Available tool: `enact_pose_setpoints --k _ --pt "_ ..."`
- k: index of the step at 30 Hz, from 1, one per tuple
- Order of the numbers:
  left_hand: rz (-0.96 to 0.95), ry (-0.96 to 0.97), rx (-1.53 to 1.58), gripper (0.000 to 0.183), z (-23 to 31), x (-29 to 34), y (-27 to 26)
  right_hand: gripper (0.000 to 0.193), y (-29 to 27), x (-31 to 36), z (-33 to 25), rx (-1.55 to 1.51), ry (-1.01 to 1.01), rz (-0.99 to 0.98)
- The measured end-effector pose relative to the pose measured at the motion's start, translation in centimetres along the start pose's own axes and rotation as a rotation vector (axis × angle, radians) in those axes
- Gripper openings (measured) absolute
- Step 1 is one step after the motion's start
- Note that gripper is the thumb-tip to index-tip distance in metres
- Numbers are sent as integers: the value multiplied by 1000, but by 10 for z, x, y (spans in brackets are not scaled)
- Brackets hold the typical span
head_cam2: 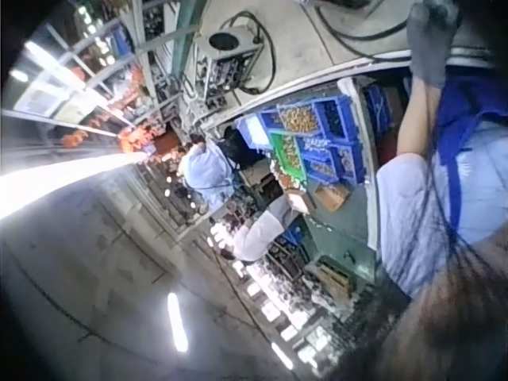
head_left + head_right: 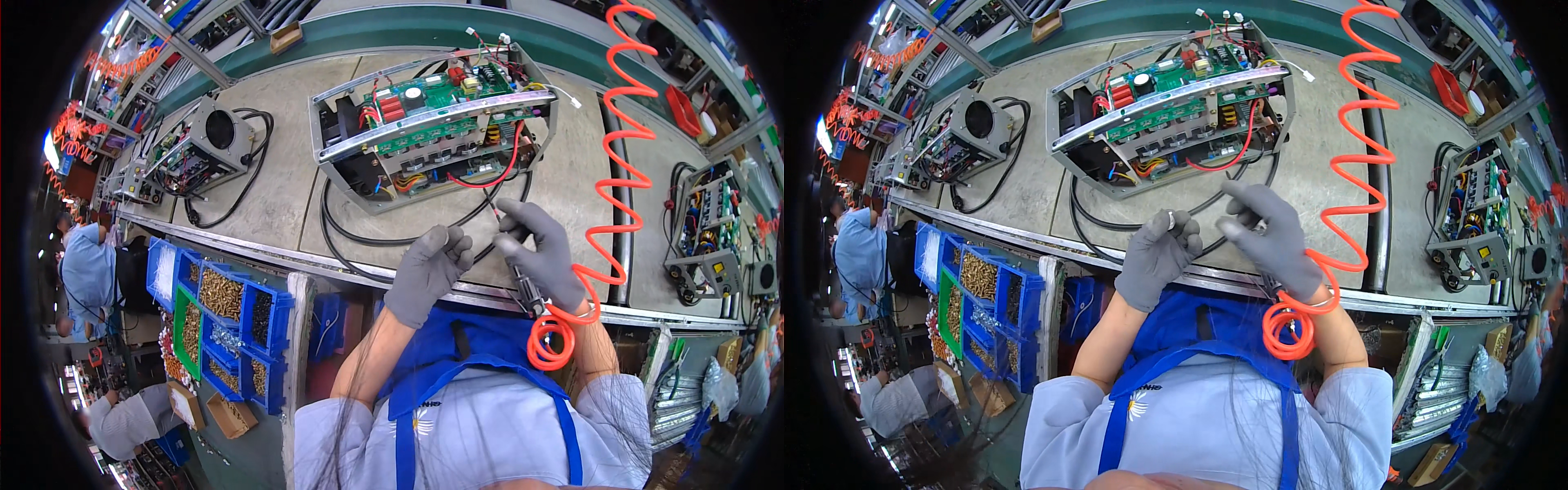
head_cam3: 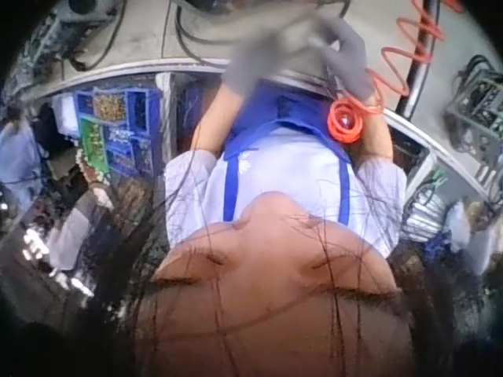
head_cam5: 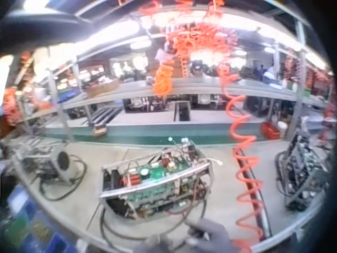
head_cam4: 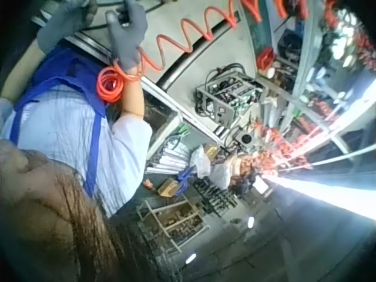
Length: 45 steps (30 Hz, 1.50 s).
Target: The person assembles an electronic device on a workbench, using a pneumatic screwdriver to secure screws into a metal frame and circuit board. They connect various wires and components, then place a metal cover over the assembly and secure it with additional screws.
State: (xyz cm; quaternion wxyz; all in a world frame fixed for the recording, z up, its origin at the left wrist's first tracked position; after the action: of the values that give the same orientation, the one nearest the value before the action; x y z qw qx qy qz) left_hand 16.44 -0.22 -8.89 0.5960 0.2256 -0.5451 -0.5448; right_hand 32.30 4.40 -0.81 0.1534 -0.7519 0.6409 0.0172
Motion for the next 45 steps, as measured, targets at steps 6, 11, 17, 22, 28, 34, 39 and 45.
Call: enact_pose_setpoints --k 6,11,17,22,28,34,39,45 --pt "-310 -72 277 19 3 12 32 44 -7 9 9 10 80 2" --pt "-475 -110 232 31 10 27 49 41 -13 10 12 70 59 10" --pt "-378 -55 189 33 18 21 30 40 -15 21 27 115 187 -39" --pt "-500 -163 391 37 24 22 18 38 -23 27 44 345 181 -63" --pt "-280 -44 345 33 51 30 0 81 -30 41 73 920 110 -187" --pt "-27 211 199 17 80 45 -87 103 -1 56 64 864 -30 -283" --pt "208 526 -34 5 113 91 -119 89 6 67 95 684 -53 -249" --pt "382 764 -41 21 154 156 -146 72 -20 61 131 407 341 -289"
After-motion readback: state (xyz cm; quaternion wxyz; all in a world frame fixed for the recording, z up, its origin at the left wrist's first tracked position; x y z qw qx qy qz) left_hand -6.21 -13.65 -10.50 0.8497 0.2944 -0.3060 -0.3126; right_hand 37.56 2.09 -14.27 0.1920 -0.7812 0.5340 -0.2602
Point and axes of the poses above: each hand's wrist, its own x-axis away from the middle knuckle, its own y-axis out of the palm, z = x × y, the point moved 8 cm from there along -x, towards the middle knuckle, and after that the axes turned 11 degrees about z, right-handed, at the moved point
